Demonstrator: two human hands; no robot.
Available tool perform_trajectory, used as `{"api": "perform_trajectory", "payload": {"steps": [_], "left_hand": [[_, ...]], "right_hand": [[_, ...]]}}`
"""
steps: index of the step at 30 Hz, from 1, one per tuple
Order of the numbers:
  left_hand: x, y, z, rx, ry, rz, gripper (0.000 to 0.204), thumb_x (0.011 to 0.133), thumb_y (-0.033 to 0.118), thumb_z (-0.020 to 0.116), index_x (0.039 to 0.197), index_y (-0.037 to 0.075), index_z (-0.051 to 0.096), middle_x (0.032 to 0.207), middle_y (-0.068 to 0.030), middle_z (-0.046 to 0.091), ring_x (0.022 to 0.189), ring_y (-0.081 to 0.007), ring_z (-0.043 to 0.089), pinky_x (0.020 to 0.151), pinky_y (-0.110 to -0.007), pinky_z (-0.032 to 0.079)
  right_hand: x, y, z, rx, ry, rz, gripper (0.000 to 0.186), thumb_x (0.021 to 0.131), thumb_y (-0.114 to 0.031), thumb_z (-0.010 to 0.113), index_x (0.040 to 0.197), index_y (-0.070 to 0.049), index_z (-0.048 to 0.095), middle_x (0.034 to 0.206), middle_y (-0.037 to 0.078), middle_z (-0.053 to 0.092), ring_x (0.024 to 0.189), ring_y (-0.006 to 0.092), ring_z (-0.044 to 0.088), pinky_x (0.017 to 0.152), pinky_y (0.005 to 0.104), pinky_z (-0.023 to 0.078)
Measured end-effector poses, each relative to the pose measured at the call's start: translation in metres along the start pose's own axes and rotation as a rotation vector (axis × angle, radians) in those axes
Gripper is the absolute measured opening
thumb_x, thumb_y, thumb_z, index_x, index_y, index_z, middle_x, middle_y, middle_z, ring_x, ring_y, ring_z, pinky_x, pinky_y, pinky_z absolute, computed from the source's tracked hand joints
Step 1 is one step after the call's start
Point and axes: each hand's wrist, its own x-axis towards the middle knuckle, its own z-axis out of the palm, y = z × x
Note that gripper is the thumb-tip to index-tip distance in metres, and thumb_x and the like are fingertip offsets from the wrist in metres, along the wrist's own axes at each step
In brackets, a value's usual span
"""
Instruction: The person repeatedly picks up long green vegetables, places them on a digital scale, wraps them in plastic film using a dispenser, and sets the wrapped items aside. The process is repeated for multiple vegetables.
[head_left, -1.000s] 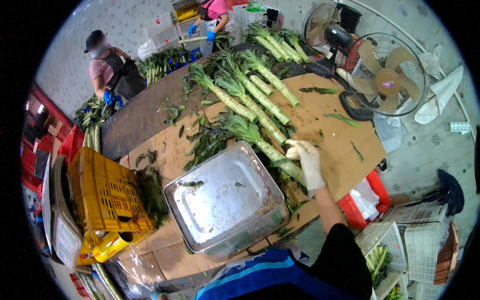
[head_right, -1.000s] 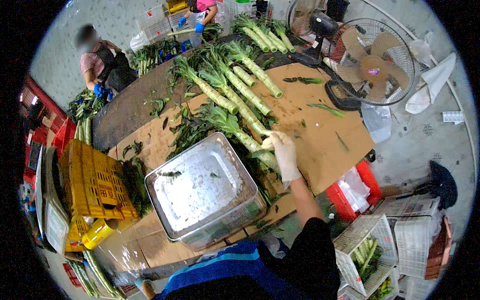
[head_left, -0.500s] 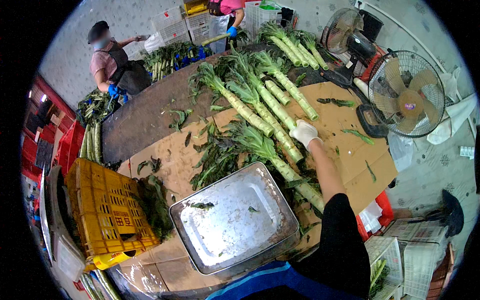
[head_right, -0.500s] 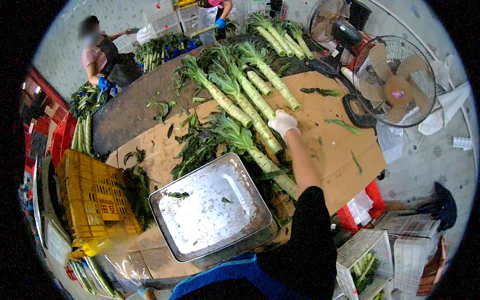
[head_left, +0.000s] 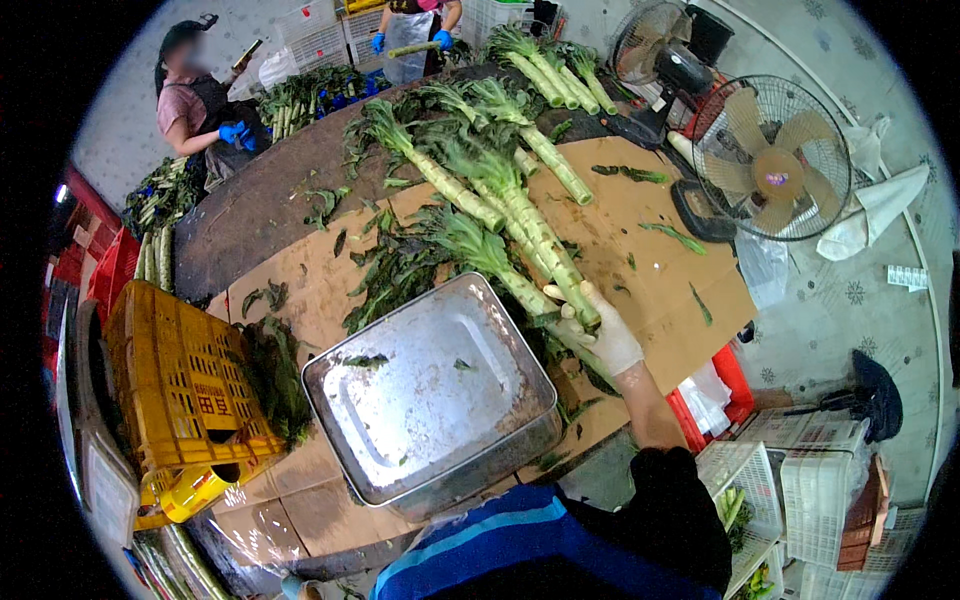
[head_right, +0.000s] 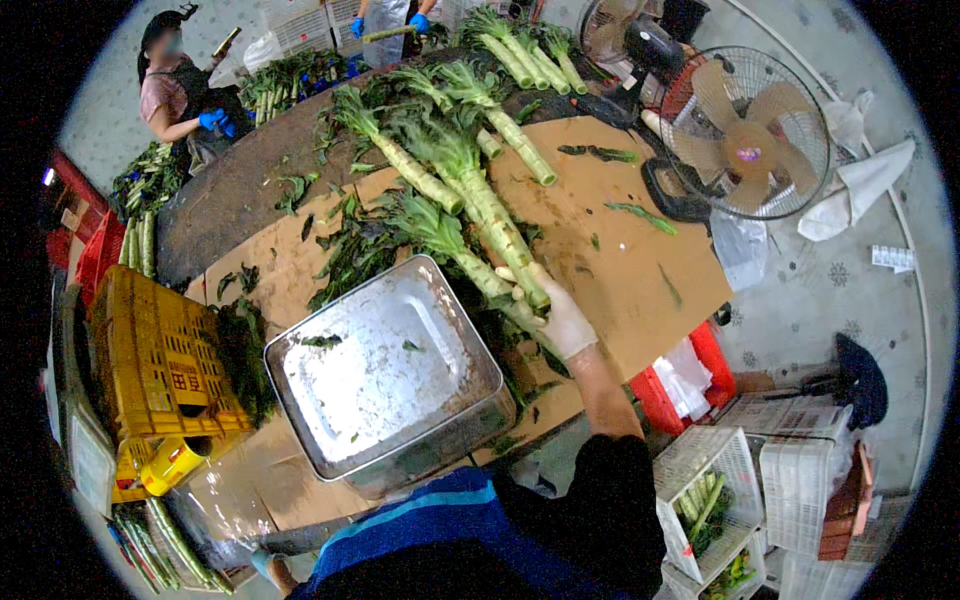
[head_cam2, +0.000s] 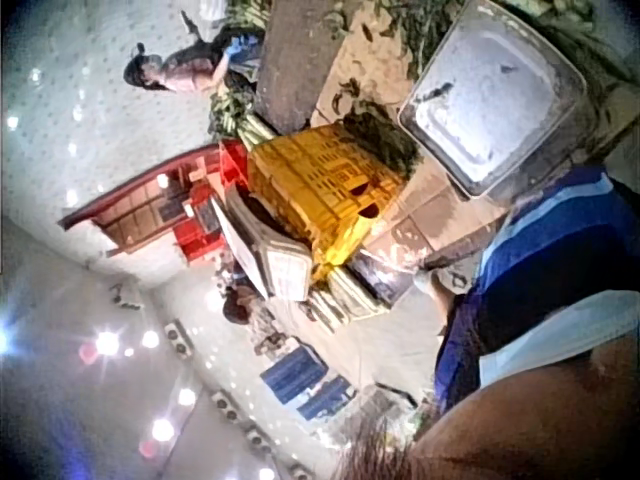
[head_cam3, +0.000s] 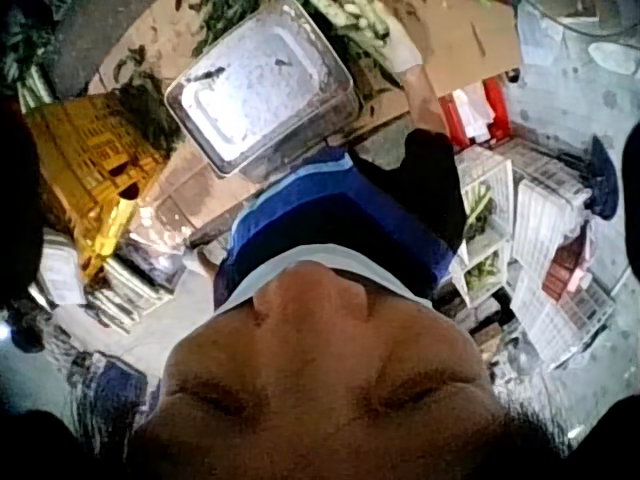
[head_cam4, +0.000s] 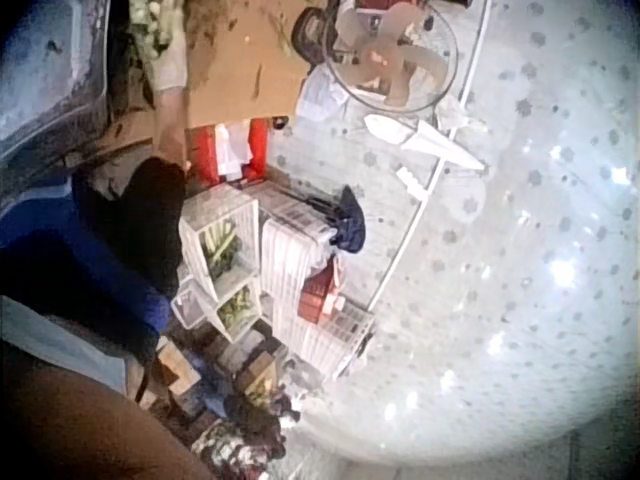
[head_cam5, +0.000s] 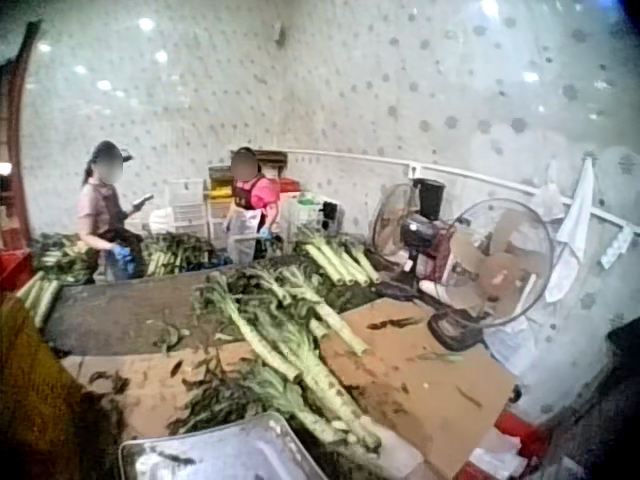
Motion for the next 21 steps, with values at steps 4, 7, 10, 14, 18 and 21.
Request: {"api": "perform_trajectory", "payload": {"steps": [4,7,10,14,18,21], "left_hand": [[0.007,-0.017,-0.015,-0.039,-0.021,0.008,0.038,0.090,0.027,0.052,0.075,-0.007,0.060,0.064,-0.0012,0.049,0.055,-0.0173,0.037,0.049,-0.034,0.032],[0.012,-0.025,-0.021,-0.059,-0.036,0.008,0.039,0.090,0.028,0.052,0.075,-0.007,0.060,0.064,-0.0008,0.049,0.055,-0.0171,0.037,0.049,-0.034,0.032],[0.013,-0.034,-0.026,-0.082,-0.043,0.013,0.040,0.090,0.029,0.053,0.074,-0.007,0.060,0.064,-0.0005,0.048,0.055,-0.0170,0.036,0.049,-0.034,0.031],[0.017,-0.031,-0.024,-0.107,-0.082,0.026,0.041,0.090,0.030,0.053,0.074,-0.007,0.060,0.064,-0.0001,0.047,0.055,-0.0168,0.036,0.049,-0.034,0.030],[0.022,-0.036,-0.027,-0.195,-0.101,-0.027,0.043,0.091,0.032,0.052,0.073,-0.007,0.057,0.064,-0.0003,0.046,0.056,-0.0169,0.034,0.050,-0.034,0.030],[0.032,-0.049,-0.026,-0.263,-0.084,-0.104,0.048,0.092,0.035,0.049,0.071,-0.008,0.049,0.066,-0.0018,0.043,0.059,-0.0177,0.033,0.053,-0.034,0.031]], "right_hand": [[-0.029,0.002,0.045,-0.216,0.248,-0.105,0.053,0.094,-0.050,0.049,0.117,-0.003,0.059,0.083,-0.003,0.055,0.070,0.0058,0.050,0.059,0.0188,0.042],[-0.053,0.010,0.049,-0.346,0.147,-0.171,0.060,0.089,-0.058,0.053,0.115,-0.004,0.057,0.084,-0.002,0.055,0.071,0.0056,0.051,0.057,0.0200,0.043],[-0.072,0.006,0.060,-0.356,0.050,-0.198,0.074,0.080,-0.066,0.059,0.119,-0.004,0.054,0.084,-0.002,0.056,0.068,0.0053,0.050,0.057,0.0198,0.042],[-0.080,0.007,0.056,-0.281,-0.056,-0.189,0.085,0.069,-0.066,0.071,0.120,-0.001,0.051,0.083,0.000,0.057,0.068,0.0068,0.052,0.059,0.0194,0.042],[-0.075,0.012,0.055,-0.320,-0.171,-0.251,0.092,0.067,-0.060,0.076,0.128,0.002,0.047,0.083,0.003,0.058,0.066,0.0088,0.054,0.053,0.0234,0.048],[-0.082,0.004,0.077,-0.275,-0.160,-0.142,0.096,0.056,-0.064,0.080,0.121,0.000,0.051,0.082,0.002,0.059,0.069,0.0078,0.055,0.059,0.0207,0.045]]}}
